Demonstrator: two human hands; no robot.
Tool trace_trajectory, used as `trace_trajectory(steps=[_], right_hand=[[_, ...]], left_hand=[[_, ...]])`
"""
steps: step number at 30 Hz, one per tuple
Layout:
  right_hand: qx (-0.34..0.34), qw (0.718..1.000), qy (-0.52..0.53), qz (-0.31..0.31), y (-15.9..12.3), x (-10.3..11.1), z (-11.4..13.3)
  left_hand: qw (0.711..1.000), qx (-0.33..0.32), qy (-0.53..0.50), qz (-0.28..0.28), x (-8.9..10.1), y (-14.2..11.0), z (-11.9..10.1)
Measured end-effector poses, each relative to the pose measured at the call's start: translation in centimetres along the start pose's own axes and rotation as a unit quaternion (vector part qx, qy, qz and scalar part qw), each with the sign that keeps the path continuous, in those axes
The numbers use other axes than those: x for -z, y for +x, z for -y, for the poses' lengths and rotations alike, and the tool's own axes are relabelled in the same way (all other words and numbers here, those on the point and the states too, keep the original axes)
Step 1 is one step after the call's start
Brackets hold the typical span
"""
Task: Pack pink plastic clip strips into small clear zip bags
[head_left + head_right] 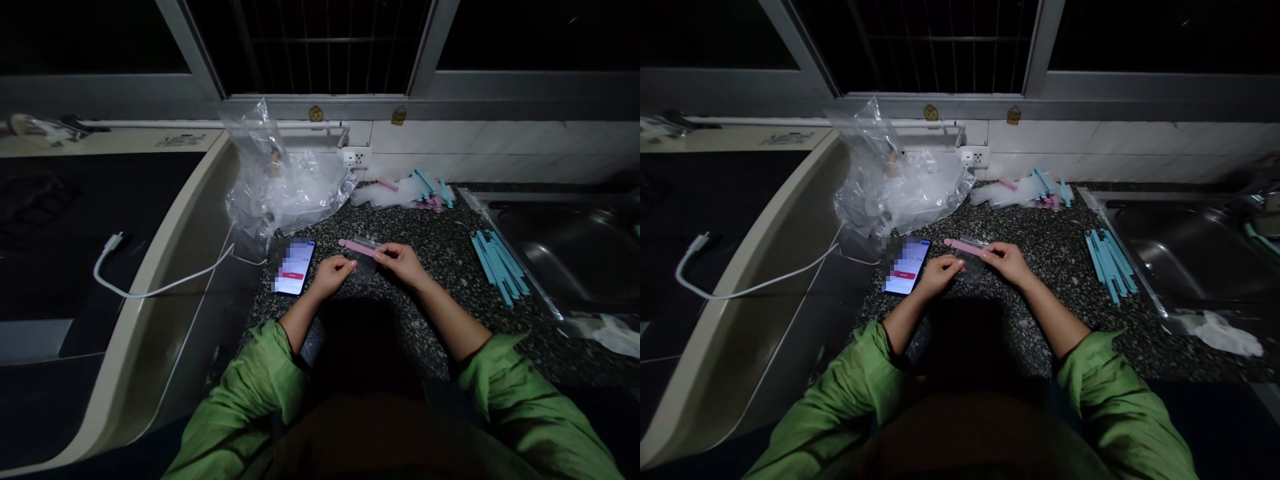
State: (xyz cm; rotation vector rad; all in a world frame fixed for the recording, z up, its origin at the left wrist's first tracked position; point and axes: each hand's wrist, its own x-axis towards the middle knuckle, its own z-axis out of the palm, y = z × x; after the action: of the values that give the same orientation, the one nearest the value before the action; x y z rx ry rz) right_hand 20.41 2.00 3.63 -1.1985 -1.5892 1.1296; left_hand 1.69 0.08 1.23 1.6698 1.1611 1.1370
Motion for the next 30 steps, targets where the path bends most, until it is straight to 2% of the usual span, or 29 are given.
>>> trace_trajectory(steps=[6,10,18,27,30], right_hand=[[-0.001,1.000,-0.005,-0.010,0.15,0.00,-0.18],[0.007,1.000,-0.006,-0.012,0.22,0.23,-0.18],[0.001,0.998,0.020,-0.063,0.52,0.89,-0.14],[0.003,0.997,0.018,-0.071,0.53,0.92,-0.14],[0.003,0.999,0.008,-0.044,0.45,0.92,-0.10]], left_hand=[[1.000,-0.007,0.011,0.007,-0.02,0.03,0.20],[1.000,0.011,0.013,0.025,-0.10,-0.01,0.19],[0.998,0.010,0.027,0.047,-0.22,-0.18,0.17],[0.998,0.007,0.011,0.066,-0.25,-0.21,0.03],[0.998,0.023,0.002,0.058,-0.26,-0.22,-0.14]])
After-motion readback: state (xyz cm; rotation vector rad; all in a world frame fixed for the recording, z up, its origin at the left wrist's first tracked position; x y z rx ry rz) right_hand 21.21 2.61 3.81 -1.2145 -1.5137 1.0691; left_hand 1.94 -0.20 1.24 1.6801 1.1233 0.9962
